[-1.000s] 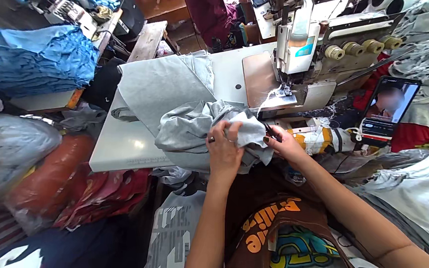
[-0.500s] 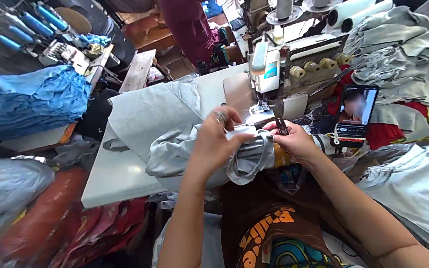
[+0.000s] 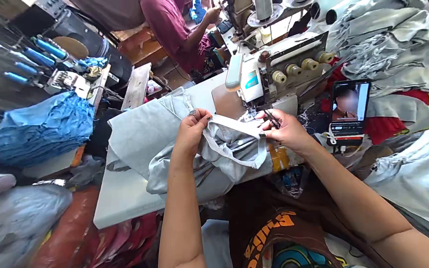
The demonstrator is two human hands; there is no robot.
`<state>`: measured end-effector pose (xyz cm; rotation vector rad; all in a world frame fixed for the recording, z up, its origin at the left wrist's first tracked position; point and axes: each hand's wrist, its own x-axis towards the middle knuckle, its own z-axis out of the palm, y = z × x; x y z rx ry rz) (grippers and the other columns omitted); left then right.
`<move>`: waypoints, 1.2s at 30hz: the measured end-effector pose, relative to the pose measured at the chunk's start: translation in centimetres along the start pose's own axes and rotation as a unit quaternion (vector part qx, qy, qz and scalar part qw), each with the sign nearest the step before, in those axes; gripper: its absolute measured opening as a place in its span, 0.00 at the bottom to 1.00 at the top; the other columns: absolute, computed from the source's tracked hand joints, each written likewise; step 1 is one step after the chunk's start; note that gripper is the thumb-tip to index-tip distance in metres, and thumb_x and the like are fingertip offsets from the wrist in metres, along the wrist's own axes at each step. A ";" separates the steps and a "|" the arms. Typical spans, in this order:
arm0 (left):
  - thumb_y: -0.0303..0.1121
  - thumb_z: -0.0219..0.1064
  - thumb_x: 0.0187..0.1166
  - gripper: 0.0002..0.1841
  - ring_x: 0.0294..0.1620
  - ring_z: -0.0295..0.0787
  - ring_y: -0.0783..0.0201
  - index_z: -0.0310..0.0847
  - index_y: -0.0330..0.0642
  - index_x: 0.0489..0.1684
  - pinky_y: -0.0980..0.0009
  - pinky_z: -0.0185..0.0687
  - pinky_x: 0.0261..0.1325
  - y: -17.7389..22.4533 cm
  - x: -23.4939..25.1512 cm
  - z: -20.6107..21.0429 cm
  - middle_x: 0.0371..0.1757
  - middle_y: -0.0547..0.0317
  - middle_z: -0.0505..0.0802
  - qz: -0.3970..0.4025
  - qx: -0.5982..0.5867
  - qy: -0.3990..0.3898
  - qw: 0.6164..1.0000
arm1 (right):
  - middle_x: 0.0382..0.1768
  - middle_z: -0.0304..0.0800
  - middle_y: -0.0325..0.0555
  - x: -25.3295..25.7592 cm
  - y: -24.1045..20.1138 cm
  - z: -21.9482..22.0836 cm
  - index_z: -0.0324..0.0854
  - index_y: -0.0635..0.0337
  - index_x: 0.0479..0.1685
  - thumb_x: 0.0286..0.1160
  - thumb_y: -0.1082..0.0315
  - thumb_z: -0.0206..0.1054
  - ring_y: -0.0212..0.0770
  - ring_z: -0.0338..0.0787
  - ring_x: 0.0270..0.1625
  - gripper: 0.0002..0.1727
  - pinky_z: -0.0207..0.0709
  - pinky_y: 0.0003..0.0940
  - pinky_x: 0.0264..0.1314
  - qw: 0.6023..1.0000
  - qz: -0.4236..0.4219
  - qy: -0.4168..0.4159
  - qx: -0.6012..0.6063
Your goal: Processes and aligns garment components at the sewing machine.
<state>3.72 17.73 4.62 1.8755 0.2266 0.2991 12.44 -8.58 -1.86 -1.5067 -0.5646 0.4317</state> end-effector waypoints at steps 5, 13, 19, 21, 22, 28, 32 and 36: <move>0.24 0.64 0.83 0.06 0.33 0.88 0.79 0.85 0.45 0.44 0.79 0.87 0.39 -1.6 0.5 -0.3 0.35 0.72 0.92 0.030 -0.034 0.005 0.999 | 0.39 0.91 0.42 0.1 -0.4 0.4 0.82 0.52 0.66 0.69 0.83 0.73 0.35 0.87 0.36 0.26 0.84 0.35 0.40 0.994 -0.024 0.042 -0.098; 0.28 0.65 0.85 0.05 0.34 0.88 0.79 0.87 0.49 0.46 0.79 0.87 0.39 -2.1 -3.9 -1.0 0.37 0.72 0.93 0.018 -0.090 0.075 0.993 | 0.55 0.91 0.48 -4.9 2.9 4.8 0.86 0.57 0.62 0.76 0.57 0.75 0.41 0.92 0.51 0.20 0.88 0.44 0.49 0.955 -0.219 -0.014 -0.200; 0.30 0.60 0.88 0.05 0.35 0.90 0.76 0.83 0.48 0.47 0.76 0.89 0.41 -4.0 -6.6 -1.1 0.37 0.69 0.93 -0.056 -0.186 0.187 0.963 | 0.45 0.94 0.52 -8.5 7.7 6.3 0.84 0.57 0.55 0.82 0.75 0.60 0.48 0.93 0.32 0.11 0.84 0.42 0.28 0.860 -0.354 0.008 -0.367; 0.30 0.57 0.90 0.06 0.38 0.91 0.73 0.81 0.48 0.49 0.72 0.91 0.44 -4.6 -7.8 -1.2 0.39 0.66 0.93 -0.077 -0.248 0.216 0.941 | 0.45 0.94 0.54 -9.0 7.4 5.3 0.83 0.57 0.52 0.86 0.73 0.57 0.49 0.93 0.36 0.09 0.85 0.41 0.34 0.837 -0.401 0.039 -0.370; 0.31 0.55 0.91 0.07 0.39 0.92 0.71 0.80 0.48 0.50 0.71 0.92 0.46 -4.8 -8.4 -1.1 0.40 0.65 0.93 -0.086 -0.280 0.228 0.928 | 0.45 0.93 0.55 -9.1 7.2 4.7 0.82 0.57 0.51 0.87 0.72 0.56 0.50 0.93 0.37 0.09 0.85 0.42 0.36 0.830 -0.418 0.049 -0.367; 0.31 0.49 0.93 0.12 0.38 0.94 0.68 0.82 0.48 0.49 0.69 0.93 0.42 -5.1 -11.7 -0.9 0.40 0.62 0.94 -0.093 -0.396 0.259 0.876 | 0.45 0.92 0.57 -9.6 5.9 3.3 0.80 0.58 0.49 0.87 0.72 0.56 0.49 0.90 0.37 0.07 0.82 0.40 0.38 0.796 -0.471 0.066 -0.374; 0.31 0.50 0.93 0.12 0.33 0.93 0.68 0.82 0.47 0.47 0.71 0.92 0.36 -5.3 -12.9 -1.0 0.37 0.60 0.93 -0.091 -0.423 0.272 0.860 | 0.44 0.92 0.56 -9.9 6.4 3.3 0.80 0.57 0.48 0.87 0.72 0.56 0.49 0.90 0.37 0.07 0.81 0.39 0.38 0.791 -0.469 0.071 -0.387; 0.29 0.52 0.92 0.11 0.32 0.93 0.67 0.82 0.46 0.45 0.69 0.92 0.36 -6.1 -14.0 -0.4 0.34 0.59 0.93 -0.103 -0.410 0.285 0.860 | 0.44 0.93 0.56 -10.0 7.2 3.5 0.80 0.57 0.45 0.86 0.72 0.56 0.49 0.91 0.36 0.07 0.81 0.40 0.37 0.790 -0.459 0.073 -0.400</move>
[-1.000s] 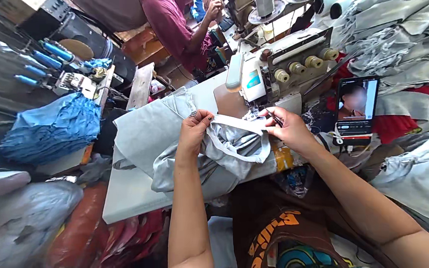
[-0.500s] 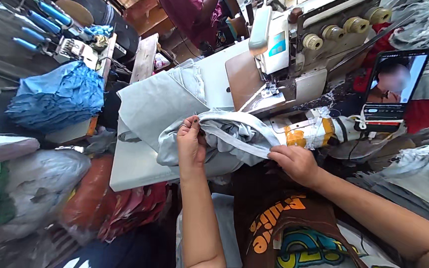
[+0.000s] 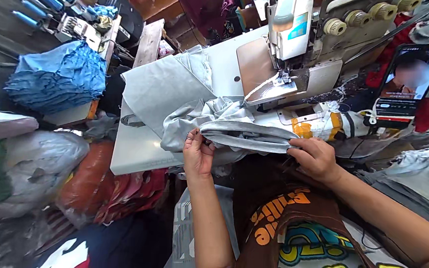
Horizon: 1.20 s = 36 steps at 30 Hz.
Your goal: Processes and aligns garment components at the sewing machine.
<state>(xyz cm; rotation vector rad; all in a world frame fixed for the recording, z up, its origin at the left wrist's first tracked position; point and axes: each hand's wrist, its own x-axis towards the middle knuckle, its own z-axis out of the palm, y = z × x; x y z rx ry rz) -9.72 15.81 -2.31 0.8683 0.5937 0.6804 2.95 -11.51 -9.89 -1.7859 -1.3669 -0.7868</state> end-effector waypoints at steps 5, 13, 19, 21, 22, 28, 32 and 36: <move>0.24 0.54 0.89 0.10 0.30 0.92 0.67 0.82 0.44 0.43 0.70 0.92 0.35 -1.3 -1.7 0.2 0.33 0.60 0.93 0.006 0.057 0.009 0.998 | 0.44 0.94 0.56 -1.1 0.3 0.3 0.81 0.58 0.43 0.85 0.74 0.56 0.50 0.93 0.38 0.08 0.84 0.41 0.37 1.000 0.012 -0.029 0.004; 0.15 0.61 0.79 0.12 0.33 0.94 0.65 0.89 0.42 0.36 0.66 0.94 0.38 -1.1 -2.8 1.1 0.35 0.57 0.95 0.082 0.110 -0.046 0.989 | 0.46 0.93 0.55 -0.9 0.2 0.2 0.82 0.58 0.43 0.84 0.75 0.57 0.48 0.92 0.37 0.08 0.84 0.39 0.35 0.999 0.026 -0.042 0.006; 0.16 0.57 0.80 0.16 0.61 0.90 0.66 0.93 0.38 0.49 0.66 0.87 0.66 -0.1 -1.3 -0.5 0.58 0.55 0.94 0.208 0.433 -0.208 0.852 | 0.46 0.94 0.54 -0.8 0.3 0.1 0.83 0.58 0.43 0.84 0.75 0.57 0.48 0.92 0.37 0.08 0.84 0.39 0.34 0.998 0.046 -0.049 0.019; 0.18 0.61 0.80 0.15 0.67 0.88 0.62 0.93 0.39 0.54 0.63 0.84 0.71 0.2 0.0 -1.0 0.61 0.52 0.93 0.290 0.567 -0.236 0.734 | 0.45 0.94 0.53 -0.4 0.4 -0.3 0.84 0.58 0.44 0.83 0.75 0.58 0.48 0.93 0.36 0.08 0.84 0.39 0.32 0.996 0.066 -0.061 0.029; 0.20 0.63 0.79 0.13 0.66 0.89 0.59 0.94 0.39 0.52 0.59 0.84 0.70 0.5 0.8 -1.1 0.60 0.49 0.93 0.318 0.597 -0.248 0.694 | 0.44 0.93 0.53 -0.1 0.5 -0.5 0.85 0.58 0.45 0.83 0.74 0.59 0.48 0.93 0.35 0.08 0.84 0.40 0.31 0.994 0.077 -0.072 0.037; 0.29 0.71 0.74 0.06 0.75 0.80 0.56 0.93 0.39 0.39 0.56 0.76 0.78 5.1 4.7 2.8 0.66 0.48 0.88 0.353 0.560 -0.376 0.648 | 0.41 0.91 0.53 1.4 1.5 -1.9 0.87 0.56 0.57 0.70 0.78 0.67 0.49 0.92 0.35 0.17 0.85 0.45 0.31 0.977 0.141 -0.121 0.104; 0.34 0.62 0.84 0.08 0.73 0.84 0.57 0.86 0.43 0.41 0.54 0.78 0.79 6.2 6.5 8.0 0.64 0.57 0.91 0.270 0.404 -0.505 0.713 | 0.45 0.93 0.49 1.7 1.8 -3.0 0.88 0.58 0.57 0.80 0.64 0.69 0.40 0.93 0.46 0.13 0.88 0.37 0.49 0.945 0.202 -0.135 0.217; 0.30 0.57 0.86 0.09 0.48 0.86 0.82 0.85 0.52 0.47 0.78 0.85 0.54 4.1 7.6 13.2 0.47 0.77 0.89 0.217 0.320 -0.497 0.777 | 0.44 0.93 0.45 2.1 1.9 -3.9 0.88 0.66 0.48 0.82 0.61 0.67 0.22 0.87 0.49 0.14 0.80 0.17 0.57 0.890 0.274 -0.106 0.350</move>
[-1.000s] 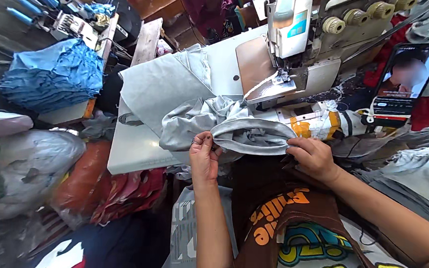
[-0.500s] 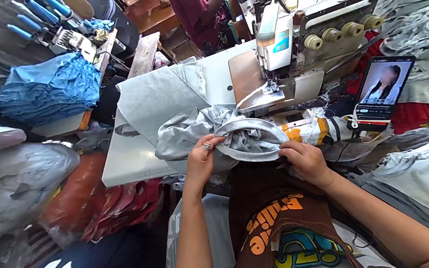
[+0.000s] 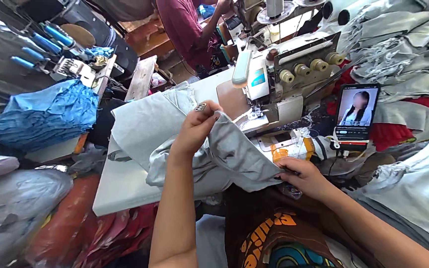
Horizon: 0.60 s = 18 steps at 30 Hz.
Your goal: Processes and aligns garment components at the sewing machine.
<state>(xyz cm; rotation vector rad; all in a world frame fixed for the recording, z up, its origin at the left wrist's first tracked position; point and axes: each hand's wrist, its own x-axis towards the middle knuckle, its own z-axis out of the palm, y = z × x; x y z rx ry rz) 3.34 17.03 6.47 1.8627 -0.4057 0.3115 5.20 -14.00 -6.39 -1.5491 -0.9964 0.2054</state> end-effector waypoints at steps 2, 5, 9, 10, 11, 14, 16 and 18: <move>0.23 0.58 0.83 0.08 0.49 0.84 0.84 0.83 0.47 0.44 0.81 0.82 0.55 -0.7 2.2 1.0 0.47 0.76 0.88 0.018 0.033 0.012 0.999 | 0.43 0.92 0.44 0.0 0.1 -0.3 0.88 0.67 0.46 0.82 0.61 0.67 0.20 0.86 0.47 0.14 0.79 0.15 0.55 1.000 0.006 0.015 0.016; 0.21 0.61 0.79 0.07 0.44 0.84 0.84 0.82 0.43 0.37 0.81 0.82 0.51 -2.3 4.2 2.1 0.41 0.74 0.88 -0.029 0.088 0.068 0.993 | 0.41 0.91 0.42 -0.2 1.0 -0.5 0.87 0.69 0.45 0.84 0.62 0.65 0.17 0.84 0.45 0.15 0.78 0.13 0.53 0.998 0.020 0.045 0.037; 0.29 0.69 0.74 0.04 0.33 0.83 0.76 0.88 0.40 0.33 0.72 0.80 0.41 -4.9 5.5 2.7 0.31 0.64 0.89 -0.139 0.256 0.081 0.953 | 0.30 0.80 0.26 -0.2 1.4 -0.5 0.85 0.62 0.45 0.85 0.63 0.62 0.11 0.72 0.28 0.11 0.69 0.10 0.33 0.982 0.119 0.049 0.136; 0.32 0.71 0.74 0.05 0.33 0.83 0.71 0.89 0.39 0.33 0.66 0.78 0.42 -5.2 5.8 3.0 0.31 0.61 0.89 -0.167 0.298 0.077 0.937 | 0.26 0.77 0.23 -0.3 1.4 -0.4 0.84 0.59 0.46 0.85 0.62 0.62 0.12 0.69 0.24 0.10 0.66 0.11 0.28 0.971 0.156 0.045 0.175; 0.34 0.73 0.75 0.08 0.35 0.84 0.65 0.89 0.38 0.33 0.60 0.78 0.44 -5.3 6.2 3.3 0.32 0.57 0.90 -0.195 0.334 0.074 0.919 | 0.23 0.73 0.20 -0.3 1.4 -0.2 0.83 0.54 0.46 0.85 0.62 0.62 0.14 0.67 0.20 0.08 0.64 0.13 0.24 0.957 0.192 0.047 0.212; 0.39 0.74 0.76 0.13 0.41 0.87 0.51 0.88 0.36 0.34 0.45 0.79 0.48 -6.5 7.3 3.6 0.36 0.48 0.91 -0.258 0.392 0.070 0.880 | 0.18 0.72 0.20 0.2 1.4 0.1 0.83 0.51 0.48 0.82 0.64 0.64 0.17 0.65 0.15 0.05 0.61 0.15 0.18 0.912 0.265 0.078 0.302; 0.43 0.74 0.76 0.15 0.48 0.91 0.49 0.89 0.39 0.44 0.40 0.81 0.54 -7.9 8.1 3.5 0.41 0.47 0.94 -0.274 0.395 0.088 0.872 | 0.17 0.72 0.21 1.0 1.5 0.0 0.83 0.51 0.49 0.81 0.65 0.65 0.17 0.65 0.14 0.05 0.61 0.15 0.17 0.900 0.276 0.095 0.323; 0.44 0.74 0.76 0.18 0.54 0.92 0.47 0.88 0.37 0.51 0.39 0.81 0.59 -8.8 8.9 3.5 0.47 0.44 0.94 -0.258 0.403 0.100 0.873 | 0.17 0.72 0.21 1.9 1.5 -0.1 0.82 0.52 0.49 0.81 0.67 0.65 0.18 0.64 0.15 0.05 0.61 0.15 0.17 0.902 0.270 0.107 0.319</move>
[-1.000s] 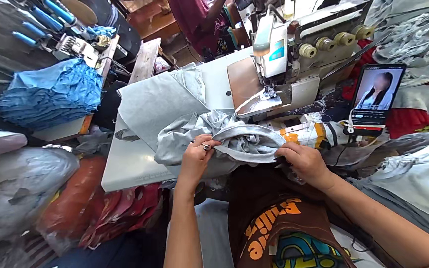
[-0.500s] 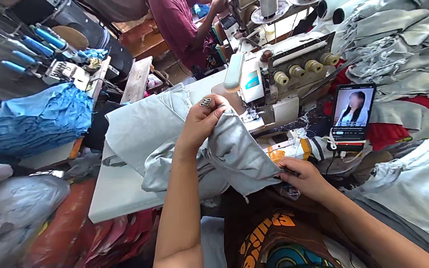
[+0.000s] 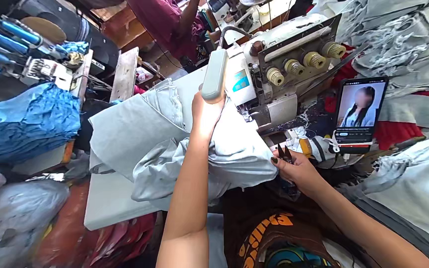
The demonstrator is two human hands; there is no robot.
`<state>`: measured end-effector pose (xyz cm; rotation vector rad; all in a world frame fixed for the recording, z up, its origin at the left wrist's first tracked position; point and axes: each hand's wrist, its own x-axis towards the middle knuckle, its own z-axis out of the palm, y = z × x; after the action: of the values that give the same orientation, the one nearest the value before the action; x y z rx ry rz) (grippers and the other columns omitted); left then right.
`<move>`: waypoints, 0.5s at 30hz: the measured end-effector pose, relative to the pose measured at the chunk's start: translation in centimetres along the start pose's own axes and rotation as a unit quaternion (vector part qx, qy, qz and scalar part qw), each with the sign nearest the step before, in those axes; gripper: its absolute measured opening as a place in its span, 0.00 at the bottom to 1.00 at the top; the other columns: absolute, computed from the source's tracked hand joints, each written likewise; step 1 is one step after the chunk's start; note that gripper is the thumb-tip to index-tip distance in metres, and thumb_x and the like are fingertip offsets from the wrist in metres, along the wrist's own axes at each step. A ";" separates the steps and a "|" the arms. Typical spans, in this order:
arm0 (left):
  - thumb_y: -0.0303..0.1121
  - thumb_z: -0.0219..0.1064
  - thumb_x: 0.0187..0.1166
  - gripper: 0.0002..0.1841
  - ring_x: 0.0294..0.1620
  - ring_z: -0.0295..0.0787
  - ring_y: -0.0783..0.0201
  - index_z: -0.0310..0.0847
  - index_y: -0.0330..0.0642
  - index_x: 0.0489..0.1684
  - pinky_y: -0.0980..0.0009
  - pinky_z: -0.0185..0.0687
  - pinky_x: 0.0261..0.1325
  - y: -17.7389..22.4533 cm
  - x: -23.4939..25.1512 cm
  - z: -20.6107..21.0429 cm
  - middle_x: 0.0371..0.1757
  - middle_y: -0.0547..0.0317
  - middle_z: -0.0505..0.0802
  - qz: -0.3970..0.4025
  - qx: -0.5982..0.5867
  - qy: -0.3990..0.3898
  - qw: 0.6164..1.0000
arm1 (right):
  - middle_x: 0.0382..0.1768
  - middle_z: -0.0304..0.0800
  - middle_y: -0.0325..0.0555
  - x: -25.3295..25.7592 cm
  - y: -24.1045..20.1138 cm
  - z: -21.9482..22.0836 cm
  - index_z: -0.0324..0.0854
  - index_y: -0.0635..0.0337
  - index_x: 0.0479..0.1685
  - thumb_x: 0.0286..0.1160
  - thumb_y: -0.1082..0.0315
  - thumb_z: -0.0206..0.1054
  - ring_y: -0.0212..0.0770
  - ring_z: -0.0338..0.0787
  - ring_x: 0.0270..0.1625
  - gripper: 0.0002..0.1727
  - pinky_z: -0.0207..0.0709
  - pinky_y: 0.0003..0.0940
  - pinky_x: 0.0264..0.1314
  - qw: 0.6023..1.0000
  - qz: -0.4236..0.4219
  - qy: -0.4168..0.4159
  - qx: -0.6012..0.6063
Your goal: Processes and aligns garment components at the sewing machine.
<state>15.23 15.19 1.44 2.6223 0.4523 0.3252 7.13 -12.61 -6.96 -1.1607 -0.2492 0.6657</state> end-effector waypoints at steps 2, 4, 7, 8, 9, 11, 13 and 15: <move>0.40 0.74 0.76 0.21 0.61 0.90 0.43 0.85 0.31 0.58 0.40 0.78 0.67 0.6 0.5 0.5 0.54 0.37 0.93 0.015 0.004 0.025 1.000 | 0.18 0.72 0.21 0.7 -0.2 0.2 0.82 0.52 0.49 0.81 0.67 0.64 0.18 0.65 0.15 0.05 0.62 0.15 0.18 1.000 -0.012 0.008 -0.010; 0.39 0.73 0.77 0.22 0.63 0.90 0.44 0.84 0.29 0.61 0.44 0.77 0.71 1.1 0.9 0.8 0.56 0.36 0.93 0.016 0.005 0.047 0.999 | 0.19 0.73 0.21 1.2 -0.3 0.3 0.81 0.52 0.48 0.81 0.67 0.64 0.17 0.65 0.15 0.04 0.62 0.15 0.18 1.000 -0.013 0.019 -0.019; 0.38 0.74 0.76 0.23 0.64 0.89 0.48 0.83 0.31 0.64 0.49 0.77 0.72 1.1 1.4 1.3 0.58 0.38 0.92 0.022 -0.022 0.061 0.998 | 0.20 0.73 0.21 1.5 -0.1 0.4 0.81 0.52 0.48 0.81 0.66 0.65 0.17 0.65 0.16 0.04 0.63 0.15 0.19 0.999 -0.021 0.029 -0.029; 0.37 0.74 0.77 0.23 0.66 0.88 0.50 0.82 0.31 0.66 0.51 0.76 0.74 1.1 1.4 1.3 0.60 0.39 0.92 0.018 -0.041 0.060 0.997 | 0.21 0.74 0.21 1.5 0.0 0.4 0.81 0.53 0.48 0.81 0.66 0.65 0.17 0.66 0.16 0.05 0.63 0.14 0.20 0.999 -0.029 0.027 -0.034; 0.37 0.74 0.76 0.23 0.66 0.88 0.52 0.82 0.32 0.66 0.52 0.76 0.74 1.1 1.3 1.4 0.60 0.40 0.92 0.013 -0.054 0.063 0.996 | 0.22 0.74 0.21 1.5 0.2 0.4 0.81 0.53 0.48 0.82 0.65 0.65 0.17 0.66 0.17 0.04 0.63 0.14 0.20 0.998 -0.035 0.023 -0.039; 0.36 0.76 0.75 0.23 0.65 0.89 0.54 0.83 0.32 0.64 0.53 0.77 0.73 1.1 1.2 1.4 0.59 0.42 0.92 0.003 -0.073 0.065 0.995 | 0.23 0.75 0.21 1.4 0.3 0.3 0.81 0.52 0.47 0.82 0.65 0.65 0.16 0.66 0.18 0.04 0.63 0.14 0.21 0.998 -0.042 0.016 -0.050; 0.37 0.76 0.74 0.23 0.65 0.89 0.55 0.82 0.32 0.64 0.54 0.78 0.74 0.9 1.0 1.5 0.59 0.43 0.92 -0.002 -0.081 0.064 0.995 | 0.24 0.75 0.21 1.2 0.4 0.3 0.82 0.53 0.46 0.82 0.65 0.65 0.16 0.66 0.19 0.04 0.62 0.13 0.21 0.997 -0.048 0.011 -0.063; 0.37 0.77 0.73 0.23 0.64 0.89 0.54 0.82 0.32 0.62 0.53 0.79 0.72 0.8 1.0 1.6 0.57 0.44 0.93 -0.017 -0.075 0.064 0.995 | 0.23 0.73 0.21 1.1 0.3 0.4 0.82 0.52 0.46 0.83 0.65 0.64 0.16 0.66 0.18 0.03 0.62 0.13 0.21 0.997 -0.047 0.012 -0.064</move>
<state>16.88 14.23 0.55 2.4556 0.4933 0.4979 7.68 -11.58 -7.24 -1.2702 -0.3281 0.5583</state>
